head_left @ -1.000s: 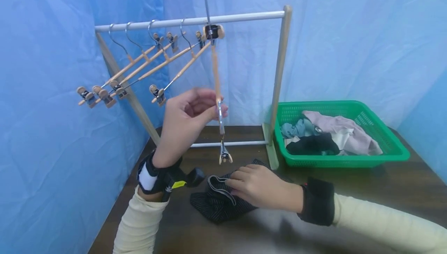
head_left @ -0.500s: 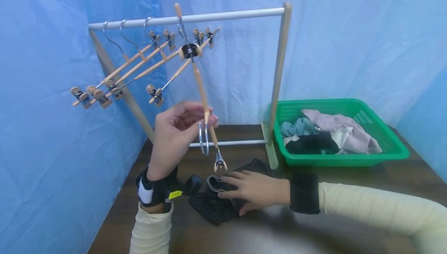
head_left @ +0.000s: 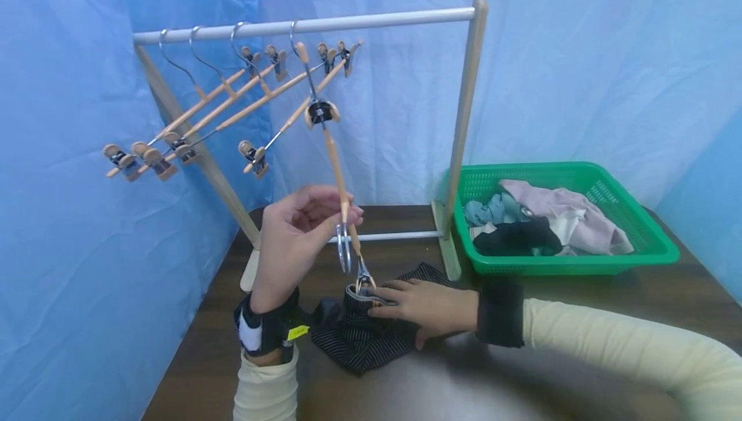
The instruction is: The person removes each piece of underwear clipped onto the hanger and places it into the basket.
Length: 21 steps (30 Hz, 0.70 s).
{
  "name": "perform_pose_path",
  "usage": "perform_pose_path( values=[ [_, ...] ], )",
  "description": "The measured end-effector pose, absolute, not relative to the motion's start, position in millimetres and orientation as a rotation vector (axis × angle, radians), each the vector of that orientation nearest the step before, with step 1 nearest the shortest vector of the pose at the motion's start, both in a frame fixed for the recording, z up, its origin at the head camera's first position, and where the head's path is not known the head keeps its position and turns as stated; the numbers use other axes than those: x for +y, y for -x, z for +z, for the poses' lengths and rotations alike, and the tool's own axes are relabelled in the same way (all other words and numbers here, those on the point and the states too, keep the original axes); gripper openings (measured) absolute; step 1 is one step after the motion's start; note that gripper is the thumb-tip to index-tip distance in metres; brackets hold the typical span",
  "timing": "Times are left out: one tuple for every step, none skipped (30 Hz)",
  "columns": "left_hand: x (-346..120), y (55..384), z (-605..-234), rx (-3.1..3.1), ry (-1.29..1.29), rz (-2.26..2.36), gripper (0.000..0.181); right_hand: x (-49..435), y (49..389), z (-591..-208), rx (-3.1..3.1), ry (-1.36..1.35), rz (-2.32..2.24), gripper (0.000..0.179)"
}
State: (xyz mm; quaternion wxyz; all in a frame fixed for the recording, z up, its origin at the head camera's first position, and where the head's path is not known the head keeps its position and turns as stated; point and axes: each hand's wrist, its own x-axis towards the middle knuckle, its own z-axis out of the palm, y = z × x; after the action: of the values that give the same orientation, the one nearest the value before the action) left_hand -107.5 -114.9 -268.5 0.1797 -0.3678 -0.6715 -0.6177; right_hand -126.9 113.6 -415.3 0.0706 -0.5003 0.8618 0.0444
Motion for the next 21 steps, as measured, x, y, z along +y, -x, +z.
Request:
perform_pose_path(
  values=[
    [-114.8, 106.9, -268.7, -1.900, 1.039, -1.745, 0.023, 113.5, 127.7, -415.5, 2.588, 1.492, 0.126, 0.099],
    [-114.7, 106.4, -268.7, -1.898, 1.043, -1.745, 0.023, 113.2, 128.6, -415.5, 2.581, 1.475, 0.115, 0.099],
    [-114.4, 105.9, -268.6, -1.888, 1.050, -1.748, 0.022, 113.0, 129.4, -415.6, 2.574, 1.456, 0.104, 0.099],
    [-114.2, 105.5, -268.4, -1.876, 1.058, -1.752, 0.022, 112.7, 130.3, -415.8, 2.566, 1.437, 0.088, 0.099],
    [-114.0, 105.0, -268.2, -1.863, 1.066, -1.755, 0.022, 112.3, 131.3, -416.0, 2.558, 1.419, 0.073, 0.098],
    [-113.9, 104.3, -267.9, -1.849, 1.076, -1.760, 0.022, 112.1, 132.2, -416.0, 2.550, 1.401, 0.056, 0.098],
    [-114.1, 104.0, -267.9, -1.834, 1.084, -1.764, 0.022, 112.0, 132.9, -416.0, 2.543, 1.383, 0.041, 0.097],
    [-114.4, 103.6, -267.8, -1.817, 1.093, -1.769, 0.022, 112.0, 133.7, -416.6, 2.538, 1.370, 0.028, 0.097],
    [-114.8, 103.2, -267.7, -1.803, 1.098, -1.774, 0.022, 112.0, 134.4, -417.1, 2.535, 1.362, 0.016, 0.096],
    [-115.4, 102.5, -267.4, -1.796, 1.100, -1.778, 0.022, 112.2, 134.9, -417.6, 2.534, 1.358, 0.005, 0.095],
    [-116.1, 102.0, -267.1, -1.791, 1.098, -1.782, 0.021, 112.4, 135.2, -418.3, 2.537, 1.360, -0.001, 0.094],
    [-116.9, 101.5, -266.9, -1.787, 1.094, -1.781, 0.021, 112.5, 135.7, -419.2, 2.544, 1.368, -0.004, 0.092],
    [-117.9, 101.1, -266.7, -1.785, 1.087, -1.779, 0.021, 112.7, 136.2, -420.3, 2.551, 1.383, -0.003, 0.089],
    [-118.9, 100.6, -266.4, -1.783, 1.080, -1.777, 0.021, 112.9, 136.6, -421.5, 2.560, 1.398, -0.001, 0.086],
    [-120.0, 100.2, -266.0, -1.783, 1.067, -1.777, 0.021, 113.0, 137.0, -422.6, 2.570, 1.418, 0.002, 0.083],
    [-121.1, 99.6, -265.8, -1.788, 1.051, -1.772, 0.021, 113.1, 137.5, -423.8, 2.581, 1.439, 0.012, 0.079],
    [-122.2, 99.2, -265.7, -1.793, 1.035, -1.769, 0.021, 113.1, 138.2, -424.8, 2.592, 1.459, 0.018, 0.075],
    [-123.2, 98.7, -265.4, -1.796, 1.020, -1.766, 0.021, 112.9, 138.9, -425.9, 2.603, 1.478, 0.025, 0.070],
    [-124.2, 98.2, -265.3, -1.798, 1.008, -1.767, 0.021, 112.7, 139.5, -426.7, 2.611, 1.499, 0.034, 0.066],
    [-125.1, 98.0, -265.3, -1.803, 0.993, -1.768, 0.021, 112.3, 140.1, -427.2, 2.618, 1.518, 0.039, 0.062],
    [-125.8, 97.8, -265.2, -1.809, 0.980, -1.766, 0.021, 111.7, 140.8, -427.9, 2.625, 1.537, 0.041, 0.057]
  ],
)
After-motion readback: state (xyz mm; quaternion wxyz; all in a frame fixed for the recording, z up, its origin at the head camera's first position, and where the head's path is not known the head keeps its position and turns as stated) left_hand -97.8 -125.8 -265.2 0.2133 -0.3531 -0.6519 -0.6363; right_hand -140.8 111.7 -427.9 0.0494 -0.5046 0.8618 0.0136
